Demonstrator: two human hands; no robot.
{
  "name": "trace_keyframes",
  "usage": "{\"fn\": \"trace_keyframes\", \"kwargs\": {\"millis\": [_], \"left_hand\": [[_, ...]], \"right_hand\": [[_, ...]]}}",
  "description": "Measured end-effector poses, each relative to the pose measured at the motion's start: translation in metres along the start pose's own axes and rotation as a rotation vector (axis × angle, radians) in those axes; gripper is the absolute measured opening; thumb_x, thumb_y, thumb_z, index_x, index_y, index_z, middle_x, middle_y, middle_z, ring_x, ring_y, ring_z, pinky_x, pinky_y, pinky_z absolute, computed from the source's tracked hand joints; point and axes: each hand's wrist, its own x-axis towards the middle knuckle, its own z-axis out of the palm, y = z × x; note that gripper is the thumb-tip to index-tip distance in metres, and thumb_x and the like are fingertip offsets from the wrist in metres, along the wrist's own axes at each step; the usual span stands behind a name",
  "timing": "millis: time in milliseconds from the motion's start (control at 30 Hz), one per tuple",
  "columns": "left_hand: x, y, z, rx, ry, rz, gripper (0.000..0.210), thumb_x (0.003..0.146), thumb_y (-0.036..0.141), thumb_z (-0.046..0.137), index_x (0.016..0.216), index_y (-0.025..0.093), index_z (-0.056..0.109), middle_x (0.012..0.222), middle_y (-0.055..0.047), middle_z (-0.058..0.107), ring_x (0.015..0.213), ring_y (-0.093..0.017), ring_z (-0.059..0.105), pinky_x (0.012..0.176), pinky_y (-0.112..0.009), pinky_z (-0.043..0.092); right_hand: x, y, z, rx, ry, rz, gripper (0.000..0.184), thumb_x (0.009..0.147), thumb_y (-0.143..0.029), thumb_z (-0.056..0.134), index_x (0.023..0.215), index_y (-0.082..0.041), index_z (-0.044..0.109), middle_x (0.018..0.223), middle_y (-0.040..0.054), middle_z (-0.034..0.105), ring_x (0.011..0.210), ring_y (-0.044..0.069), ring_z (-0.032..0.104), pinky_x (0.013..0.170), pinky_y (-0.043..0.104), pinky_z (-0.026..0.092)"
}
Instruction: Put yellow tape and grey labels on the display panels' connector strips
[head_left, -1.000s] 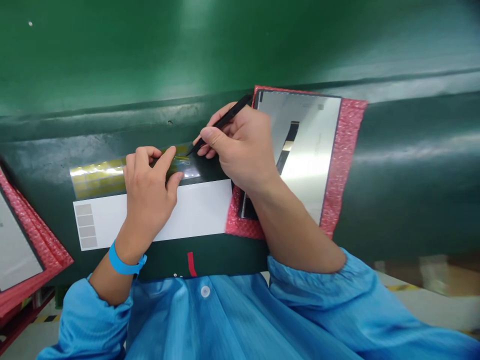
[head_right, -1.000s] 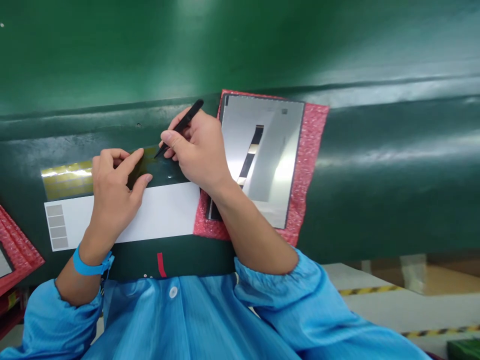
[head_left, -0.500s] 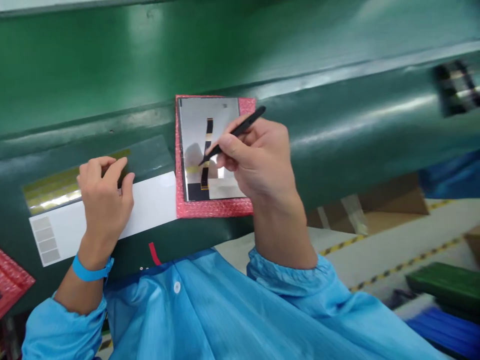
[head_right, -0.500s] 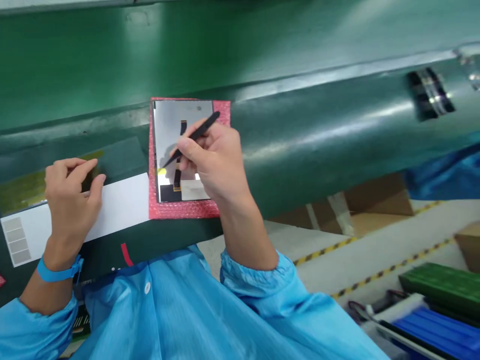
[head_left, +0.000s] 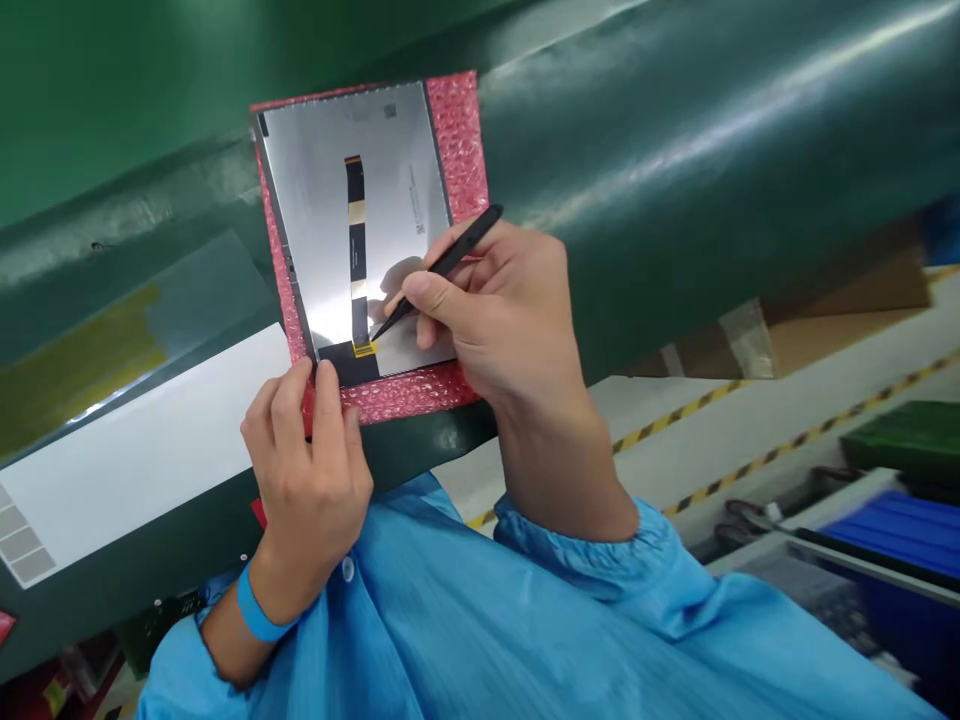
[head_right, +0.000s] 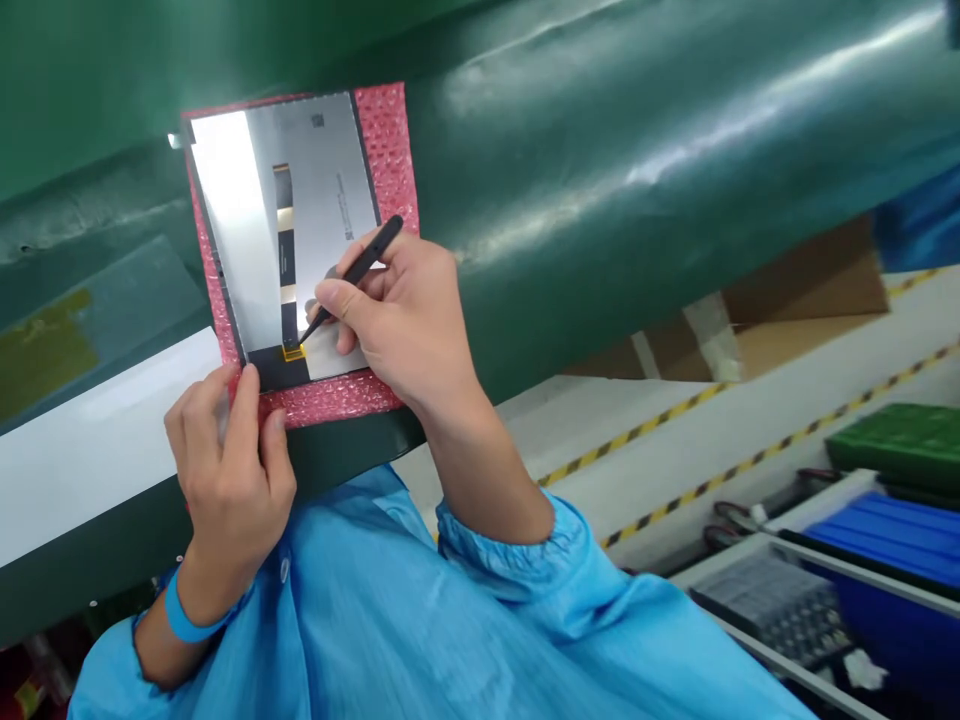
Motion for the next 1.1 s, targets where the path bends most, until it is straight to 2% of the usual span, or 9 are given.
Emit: {"fn": "trace_keyframes", "kwargs": {"millis": [267,400,600,767,967,1100], "left_hand": [[0.005,0.002,-0.001,0.008,-0.071,0.001,0.045,0.095,0.008,0.069,0.138,-0.002,0.066,0.135,-0.031,0.065,0.128,-0.041,0.060,0.108,-0.055,0.051],[0.007,0.003,0.000,0.018,-0.091,-0.011,0.044,0.096,0.011,0.068,0.139,0.000,0.065,0.136,-0.030,0.065,0.128,-0.040,0.061,0.109,-0.056,0.050],[0.007,0.004,0.000,-0.001,-0.104,-0.016,0.047,0.095,0.011,0.068,0.141,0.001,0.063,0.138,-0.031,0.064,0.131,-0.041,0.061,0.110,-0.057,0.050],[0.007,0.004,0.000,-0.014,-0.102,-0.024,0.047,0.095,0.010,0.067,0.142,0.002,0.063,0.138,-0.030,0.064,0.131,-0.040,0.061,0.111,-0.057,0.049],[0.009,0.005,0.000,-0.025,-0.104,-0.026,0.047,0.094,0.009,0.068,0.139,-0.003,0.065,0.136,-0.032,0.064,0.130,-0.042,0.062,0.110,-0.057,0.049],[0.009,0.005,0.000,-0.023,-0.100,-0.027,0.046,0.095,0.009,0.068,0.139,-0.002,0.065,0.137,-0.032,0.064,0.130,-0.041,0.062,0.110,-0.057,0.050]], "right_hand": [[-0.004,0.000,-0.004,-0.036,0.021,0.034,0.038,0.086,-0.047,0.092,0.089,-0.026,0.060,0.081,-0.0007,0.074,0.050,0.013,0.059,0.045,0.028,0.046],[-0.005,-0.006,-0.003,-0.043,0.039,0.040,0.037,0.089,-0.044,0.090,0.088,-0.027,0.057,0.079,-0.0018,0.072,0.051,0.014,0.060,0.044,0.029,0.043],[-0.005,-0.011,-0.001,-0.096,0.077,0.076,0.041,0.084,-0.047,0.094,0.085,-0.026,0.058,0.077,0.0002,0.071,0.050,0.016,0.058,0.043,0.033,0.041],[-0.005,-0.010,-0.001,-0.082,0.101,0.066,0.038,0.083,-0.044,0.095,0.083,-0.027,0.061,0.079,0.0020,0.074,0.050,0.018,0.058,0.044,0.036,0.039],[-0.003,-0.011,-0.003,-0.089,0.072,0.094,0.044,0.072,-0.061,0.097,0.078,-0.032,0.064,0.083,0.0049,0.077,0.053,0.025,0.059,0.043,0.044,0.040],[-0.003,-0.009,-0.004,-0.138,0.095,0.122,0.045,0.071,-0.064,0.095,0.077,-0.034,0.062,0.086,0.0049,0.077,0.055,0.026,0.060,0.044,0.046,0.043]]}}
